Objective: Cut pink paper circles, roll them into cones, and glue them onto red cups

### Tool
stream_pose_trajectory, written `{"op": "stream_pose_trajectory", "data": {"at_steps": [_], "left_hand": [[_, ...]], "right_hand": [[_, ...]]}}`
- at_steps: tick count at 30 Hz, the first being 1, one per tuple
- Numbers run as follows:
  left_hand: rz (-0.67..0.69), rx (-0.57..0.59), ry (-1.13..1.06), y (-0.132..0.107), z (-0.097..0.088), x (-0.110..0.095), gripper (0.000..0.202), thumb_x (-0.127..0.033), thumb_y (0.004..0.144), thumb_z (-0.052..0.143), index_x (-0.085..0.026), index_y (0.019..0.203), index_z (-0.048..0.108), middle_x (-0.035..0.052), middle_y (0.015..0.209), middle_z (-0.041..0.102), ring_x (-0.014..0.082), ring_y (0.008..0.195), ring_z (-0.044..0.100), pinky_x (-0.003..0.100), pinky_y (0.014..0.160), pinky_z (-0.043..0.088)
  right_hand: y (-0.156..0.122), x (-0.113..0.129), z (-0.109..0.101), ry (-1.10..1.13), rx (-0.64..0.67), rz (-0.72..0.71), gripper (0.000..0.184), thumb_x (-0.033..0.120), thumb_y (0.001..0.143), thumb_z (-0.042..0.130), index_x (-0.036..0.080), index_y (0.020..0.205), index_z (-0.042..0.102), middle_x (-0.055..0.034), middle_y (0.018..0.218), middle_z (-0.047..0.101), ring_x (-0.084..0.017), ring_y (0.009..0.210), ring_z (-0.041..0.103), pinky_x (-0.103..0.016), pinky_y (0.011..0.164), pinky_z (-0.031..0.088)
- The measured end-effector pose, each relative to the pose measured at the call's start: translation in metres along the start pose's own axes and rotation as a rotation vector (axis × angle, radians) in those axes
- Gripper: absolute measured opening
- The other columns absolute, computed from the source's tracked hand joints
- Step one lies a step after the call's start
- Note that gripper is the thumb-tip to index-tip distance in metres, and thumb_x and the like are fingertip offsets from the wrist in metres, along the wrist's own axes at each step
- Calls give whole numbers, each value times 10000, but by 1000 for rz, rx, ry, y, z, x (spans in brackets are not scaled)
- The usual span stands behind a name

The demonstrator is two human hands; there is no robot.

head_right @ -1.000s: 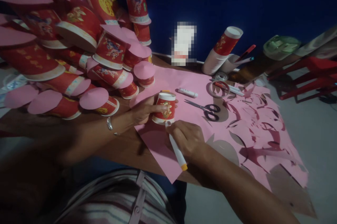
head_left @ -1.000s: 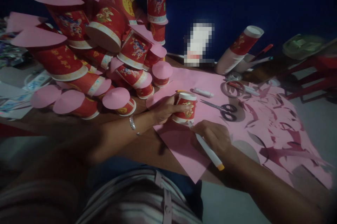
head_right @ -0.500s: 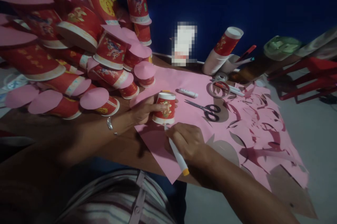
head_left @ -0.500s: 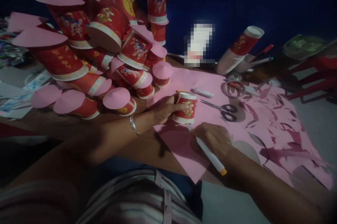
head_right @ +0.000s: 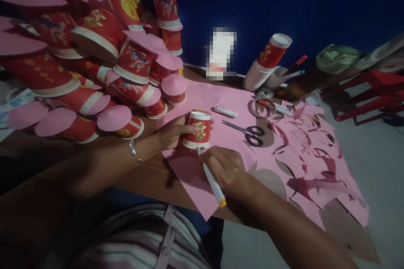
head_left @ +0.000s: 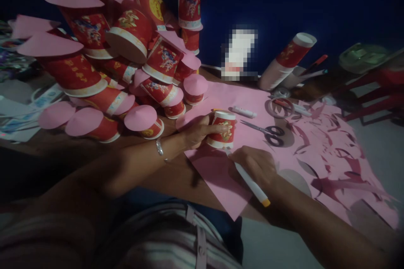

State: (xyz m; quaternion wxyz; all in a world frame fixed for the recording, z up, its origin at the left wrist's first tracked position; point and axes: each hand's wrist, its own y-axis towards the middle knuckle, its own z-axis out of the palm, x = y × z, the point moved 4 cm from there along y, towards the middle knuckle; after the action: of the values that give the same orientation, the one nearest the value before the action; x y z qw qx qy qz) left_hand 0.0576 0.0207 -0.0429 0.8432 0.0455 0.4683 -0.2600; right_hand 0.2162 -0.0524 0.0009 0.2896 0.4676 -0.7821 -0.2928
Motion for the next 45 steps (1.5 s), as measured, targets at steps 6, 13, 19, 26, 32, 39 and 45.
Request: {"op": "stream_pose_trajectory", "data": {"at_steps": [6, 13, 19, 26, 32, 39, 45], "left_hand": [[0, -1, -33, 0, 2, -1, 506, -286, 698, 891, -157, 1144, 688, 140, 1158, 744, 247, 999, 709, 391, 870, 577], [-5, 4, -33, 0, 3, -2, 539, -268, 690, 891, -173, 1176, 679, 128, 1167, 742, 260, 1030, 707, 404, 894, 561], [-14, -7, -18, -1, 3, -2, 519, -280, 708, 883, -168, 1171, 677, 139, 1181, 733, 263, 1039, 699, 396, 875, 563], [-17, -6, -8, -1, 2, -1, 515, -292, 705, 886, -175, 1163, 682, 129, 1174, 731, 242, 1019, 690, 379, 856, 560], [-8, -4, 9, -1, 2, -1, 490, -289, 699, 885, -166, 1138, 704, 105, 1111, 739, 219, 981, 689, 369, 889, 543], [-2, -18, -5, 0, 1, 2, 531, -255, 681, 894, -176, 1160, 679, 91, 1103, 731, 226, 1001, 687, 393, 917, 541], [-3, -4, 34, -1, 1, 1, 542, -275, 694, 888, -177, 1182, 671, 106, 1134, 729, 247, 1043, 691, 402, 934, 529]], "right_hand": [[1, -1, -3, -43, 26, 1, 137, 46, 879, 650, 155, 941, 595, -11, 739, 652, -129, 594, 594, -256, 534, 448], [3, -1, -3, -58, 32, 37, 169, 25, 881, 607, 186, 903, 564, 26, 670, 578, -110, 544, 502, -263, 511, 385], [6, 2, -8, -2, 18, 27, 170, 20, 873, 604, 184, 892, 563, 25, 666, 556, -113, 537, 479, -272, 486, 369], [2, 5, -3, 19, 48, 12, 158, 44, 912, 604, 193, 863, 583, 16, 686, 582, -117, 559, 496, -264, 531, 419], [1, 3, 0, 10, 31, -20, 143, 33, 883, 651, 159, 920, 595, 5, 712, 597, -126, 591, 524, -268, 553, 436], [-3, 0, 4, -51, -15, -21, 119, 75, 917, 643, 179, 919, 585, 22, 694, 573, -119, 568, 485, -263, 539, 410], [4, 2, 3, 23, 35, -53, 135, 41, 913, 624, 151, 984, 590, -9, 727, 613, -139, 593, 540, -270, 550, 436]]}}
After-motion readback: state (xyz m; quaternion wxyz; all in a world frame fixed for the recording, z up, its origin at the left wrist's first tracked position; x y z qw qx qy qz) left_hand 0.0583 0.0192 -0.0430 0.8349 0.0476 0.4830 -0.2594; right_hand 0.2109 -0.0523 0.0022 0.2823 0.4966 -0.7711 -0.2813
